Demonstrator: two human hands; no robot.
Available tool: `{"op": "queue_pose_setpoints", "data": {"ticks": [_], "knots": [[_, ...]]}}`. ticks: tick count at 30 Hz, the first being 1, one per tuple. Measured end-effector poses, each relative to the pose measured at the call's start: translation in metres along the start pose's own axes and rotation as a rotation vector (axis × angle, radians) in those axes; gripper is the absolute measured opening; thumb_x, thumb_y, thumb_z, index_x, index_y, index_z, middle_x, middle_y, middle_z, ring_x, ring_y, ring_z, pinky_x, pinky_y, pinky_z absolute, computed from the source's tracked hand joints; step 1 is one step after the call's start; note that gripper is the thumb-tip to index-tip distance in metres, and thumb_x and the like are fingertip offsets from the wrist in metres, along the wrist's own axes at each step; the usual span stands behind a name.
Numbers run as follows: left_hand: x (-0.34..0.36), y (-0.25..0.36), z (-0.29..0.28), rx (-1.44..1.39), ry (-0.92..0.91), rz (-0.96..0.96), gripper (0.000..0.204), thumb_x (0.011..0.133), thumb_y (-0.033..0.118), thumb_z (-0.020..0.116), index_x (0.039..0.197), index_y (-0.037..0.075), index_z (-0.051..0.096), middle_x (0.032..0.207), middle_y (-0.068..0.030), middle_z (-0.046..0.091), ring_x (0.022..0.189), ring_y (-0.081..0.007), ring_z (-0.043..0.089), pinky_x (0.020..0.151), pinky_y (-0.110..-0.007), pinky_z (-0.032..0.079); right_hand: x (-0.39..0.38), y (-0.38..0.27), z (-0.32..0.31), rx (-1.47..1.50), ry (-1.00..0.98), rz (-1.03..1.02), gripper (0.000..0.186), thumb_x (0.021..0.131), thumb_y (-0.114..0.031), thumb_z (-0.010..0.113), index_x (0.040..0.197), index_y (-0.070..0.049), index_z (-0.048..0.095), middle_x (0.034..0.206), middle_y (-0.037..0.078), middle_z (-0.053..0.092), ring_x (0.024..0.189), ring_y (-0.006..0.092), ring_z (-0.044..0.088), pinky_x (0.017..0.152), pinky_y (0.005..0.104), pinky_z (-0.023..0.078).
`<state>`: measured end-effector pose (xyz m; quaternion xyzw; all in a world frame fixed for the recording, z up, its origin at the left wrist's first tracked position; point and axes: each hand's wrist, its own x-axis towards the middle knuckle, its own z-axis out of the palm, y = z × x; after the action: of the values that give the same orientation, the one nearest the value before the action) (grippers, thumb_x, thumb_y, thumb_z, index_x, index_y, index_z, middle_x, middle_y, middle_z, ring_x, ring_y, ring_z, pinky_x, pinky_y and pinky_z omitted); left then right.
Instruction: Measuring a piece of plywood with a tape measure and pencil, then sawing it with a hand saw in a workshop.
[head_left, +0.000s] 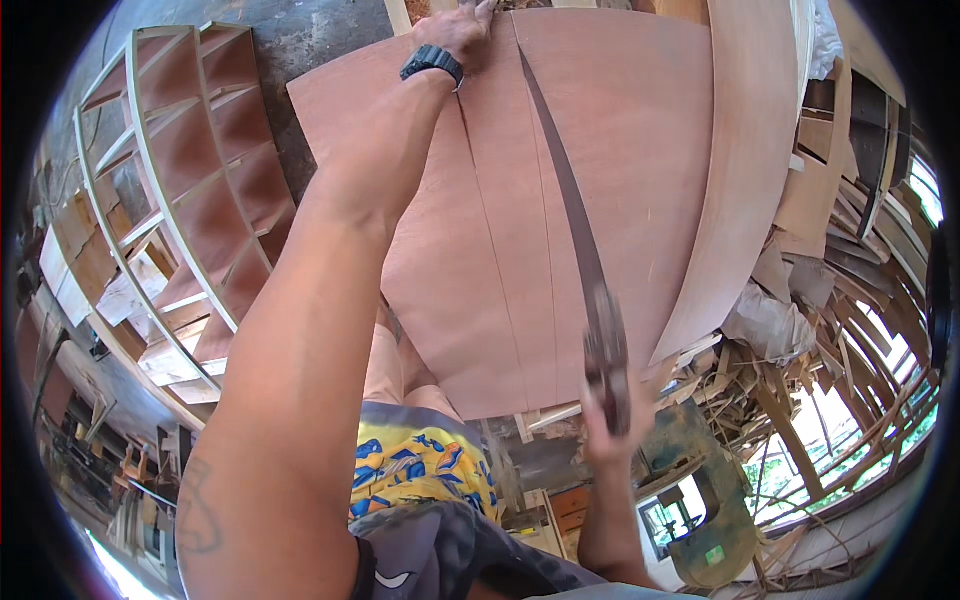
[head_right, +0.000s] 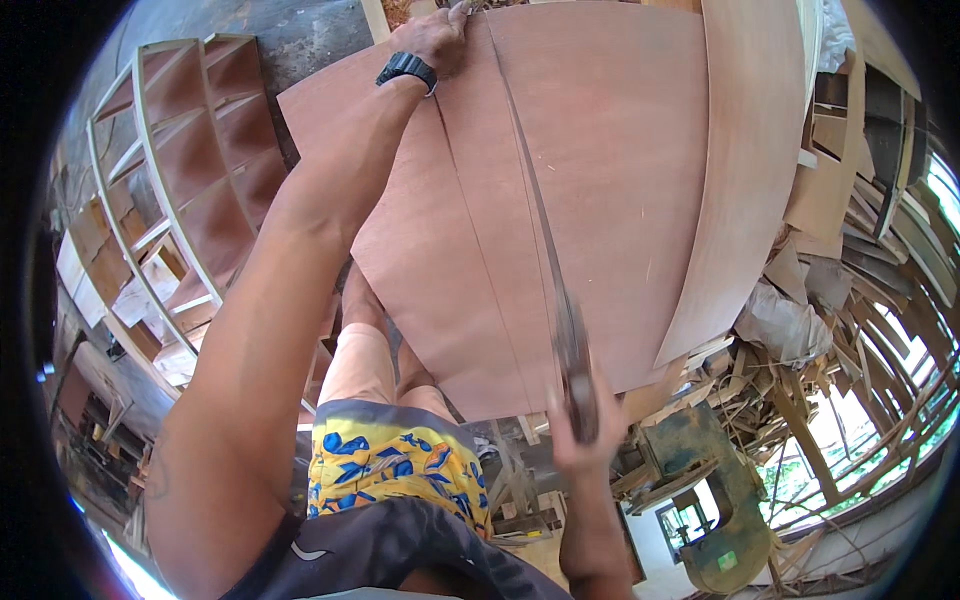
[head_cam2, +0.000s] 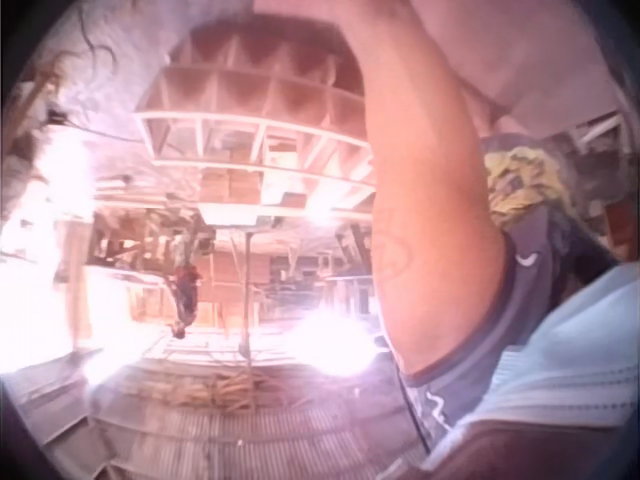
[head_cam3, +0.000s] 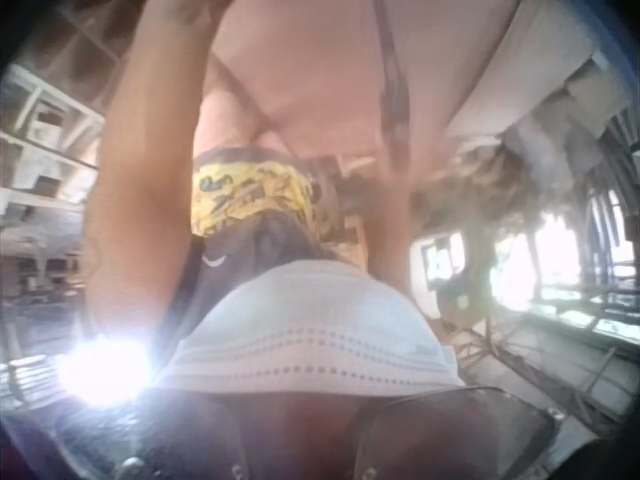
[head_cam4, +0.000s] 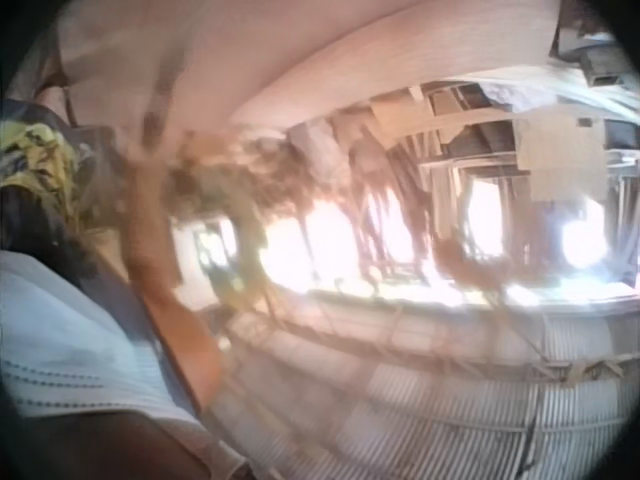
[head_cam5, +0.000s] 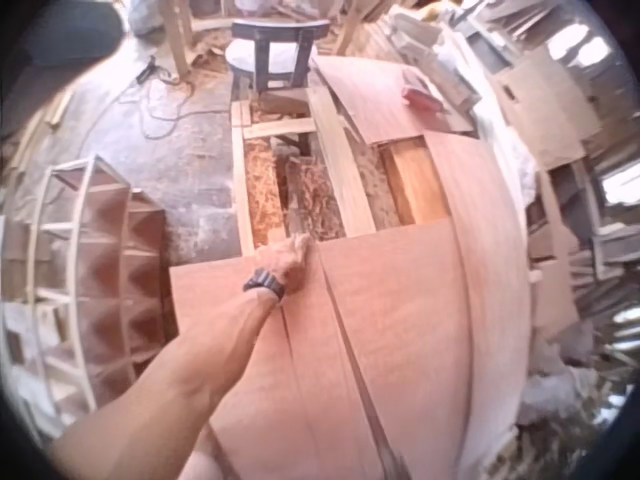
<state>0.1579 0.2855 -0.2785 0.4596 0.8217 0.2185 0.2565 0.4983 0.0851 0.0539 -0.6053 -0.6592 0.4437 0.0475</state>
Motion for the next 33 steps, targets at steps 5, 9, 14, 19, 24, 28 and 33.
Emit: {"op": "queue_pose_setpoints", "data": {"ticks": [5, 9, 14, 19, 24, 28, 33], "knots": [[-0.003, -0.001, 0.008, 0.032, -0.031, -0.039, 0.054, 0.108, 0.047, 0.023, 0.132, 0.025, 0.066, 0.127, -0.0167, 0.069, 0.114, -0.0373, 0.066, 0.096, -0.052, 0.050, -0.019, -0.014, -0.009, 0.024, 0.037, 0.131, 0.028, 0.084, -0.006, 0.069, 0.109, 0.005, 0.071, 0.067, -0.001, 0.059, 0.060, 0.0082, 0.053, 0.061, 0.0246, 0.044], [0.001, -0.003, 0.010, 0.044, 0.001, -0.021, 0.054, 0.108, 0.048, 0.024, 0.128, 0.024, 0.069, 0.123, -0.0166, 0.071, 0.112, -0.0382, 0.067, 0.096, -0.051, 0.050, 0.118, 0.041, 0.064, 0.085, 0.092, -0.108, 0.022, 0.088, -0.013, 0.074, 0.105, 0.000, 0.069, 0.070, 0.000, 0.057, 0.063, 0.0103, 0.052, 0.058, 0.0293, 0.044], [0.001, 0.011, 0.014, -0.001, -0.010, 0.026, 0.053, 0.108, 0.047, 0.025, 0.128, 0.023, 0.068, 0.123, -0.0163, 0.071, 0.114, -0.0372, 0.067, 0.098, -0.051, 0.050, 0.202, 0.019, 0.087, 0.119, 0.143, -0.144, 0.021, 0.087, -0.015, 0.075, 0.102, -0.002, 0.071, 0.068, 0.001, 0.055, 0.062, 0.0110, 0.050, 0.057, 0.0315, 0.043], [0.000, -0.016, 0.019, 0.054, 0.037, 0.062, 0.054, 0.108, 0.046, 0.023, 0.133, 0.022, 0.064, 0.130, -0.0142, 0.068, 0.120, -0.0351, 0.065, 0.102, -0.051, 0.047, 0.046, -0.003, 0.029, 0.064, 0.046, 0.026, 0.049, 0.086, -0.008, 0.073, 0.131, 0.006, 0.062, 0.078, 0.001, 0.062, 0.065, 0.0072, 0.052, 0.059, 0.0239, 0.044], [-0.004, 0.009, -0.008, 0.078, -0.118, -0.073, 0.058, 0.109, 0.048, 0.022, 0.130, 0.019, 0.068, 0.124, -0.0163, 0.071, 0.115, -0.0381, 0.066, 0.101, -0.052, 0.048, -0.019, -0.027, -0.012, 0.018, 0.002, 0.175, 0.040, 0.084, -0.007, 0.070, 0.121, 0.005, 0.065, 0.079, 0.002, 0.065, 0.066, 0.0084, 0.056, 0.063, 0.0245, 0.046], [-0.002, 0.009, -0.006, 0.033, -0.038, -0.094, 0.058, 0.109, 0.048, 0.023, 0.125, 0.019, 0.071, 0.119, -0.0170, 0.072, 0.113, -0.0391, 0.067, 0.100, -0.051, 0.048, 0.095, 0.040, 0.051, 0.002, 0.049, -0.102, 0.031, 0.087, -0.012, 0.073, 0.115, 0.003, 0.069, 0.075, 0.001, 0.062, 0.065, 0.0091, 0.054, 0.061, 0.0264, 0.045], [0.000, 0.020, 0.003, -0.011, -0.047, 0.010, 0.056, 0.109, 0.045, 0.021, 0.127, 0.019, 0.067, 0.125, -0.0172, 0.070, 0.116, -0.0380, 0.066, 0.098, -0.051, 0.049, 0.206, 0.026, 0.095, 0.088, 0.177, -0.110, 0.020, 0.086, -0.016, 0.074, 0.101, -0.003, 0.071, 0.069, 0.003, 0.059, 0.061, 0.0123, 0.054, 0.058, 0.0317, 0.044]]}}
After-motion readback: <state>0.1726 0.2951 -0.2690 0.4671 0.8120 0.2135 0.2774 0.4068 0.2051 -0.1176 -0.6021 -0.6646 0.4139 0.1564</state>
